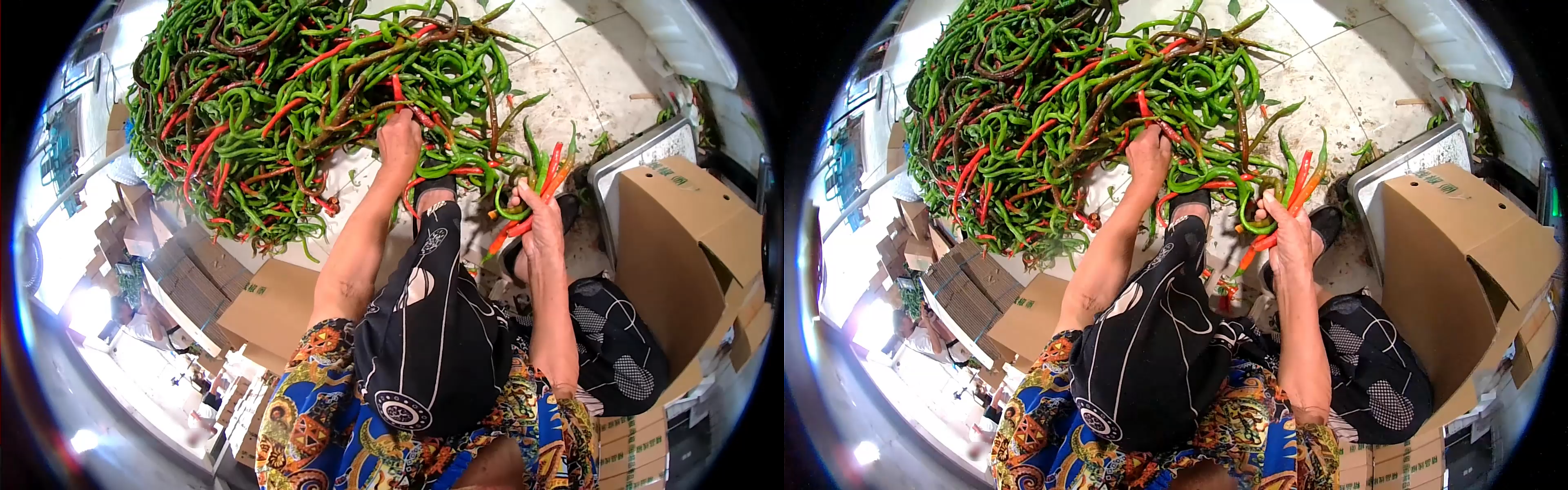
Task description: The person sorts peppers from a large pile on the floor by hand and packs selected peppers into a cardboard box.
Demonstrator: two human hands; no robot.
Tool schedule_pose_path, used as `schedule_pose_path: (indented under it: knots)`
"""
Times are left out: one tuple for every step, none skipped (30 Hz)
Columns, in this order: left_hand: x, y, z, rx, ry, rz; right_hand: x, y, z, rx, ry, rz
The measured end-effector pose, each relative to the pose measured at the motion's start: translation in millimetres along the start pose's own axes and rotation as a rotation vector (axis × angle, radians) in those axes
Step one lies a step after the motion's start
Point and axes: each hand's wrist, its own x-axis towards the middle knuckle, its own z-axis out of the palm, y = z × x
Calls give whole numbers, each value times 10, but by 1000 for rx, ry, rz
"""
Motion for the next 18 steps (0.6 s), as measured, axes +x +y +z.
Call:
schedule_pose_path:
  knots:
    - [-14,73,-90,-71,28,51,8,-7,0,6,3,6]
    - [-65,179,-176,-150,33,43,9,-29,12,-2,1,-3]
    - [-88,386,-405,-255,-2,91,-13,-51,44,-8,3,-11]
    - [-176,548,-578,-431,-137,-59,-40,-64,63,-17,2,-11]
    - [-238,803,-807,-704,-288,-324,-50,-77,72,-15,-21,13]
    - [-224,1006,-1042,-881,-421,-468,-48,-89,92,-12,-46,35]
    - [-226,1068,-1179,-874,-498,-244,-52,-100,114,-10,-73,58]
    - [-230,1139,-1247,-843,-524,-50,-63,-116,135,23,-143,76]
    - [-125,1230,-1335,-814,-581,223,-66,-120,133,57,-206,129]
    - [-152,1239,-1252,-860,-644,296,-141,-167,226,97,-233,146]
    - [-178,1252,-1137,-905,-705,371,-215,-213,316,137,-261,162]
    - [-166,1265,-1080,-886,-845,389,-176,-162,244,140,-309,164]
    - [-154,1276,-1017,-866,-987,406,-143,-134,198,69,-347,132]
    - [-198,1234,-891,-904,-1012,501,-126,-118,176,-3,-319,93]
    - [-205,1255,-924,-919,-995,502,-117,-120,166,-74,-292,51]
    - [-203,1240,-990,-920,-974,351,-104,-147,112,-92,-275,72]
    - [-203,1198,-1066,-919,-951,200,-100,-151,110,-71,-237,24]
    - [-203,1132,-1117,-833,-777,149,-120,-192,134,-63,-226,-6]
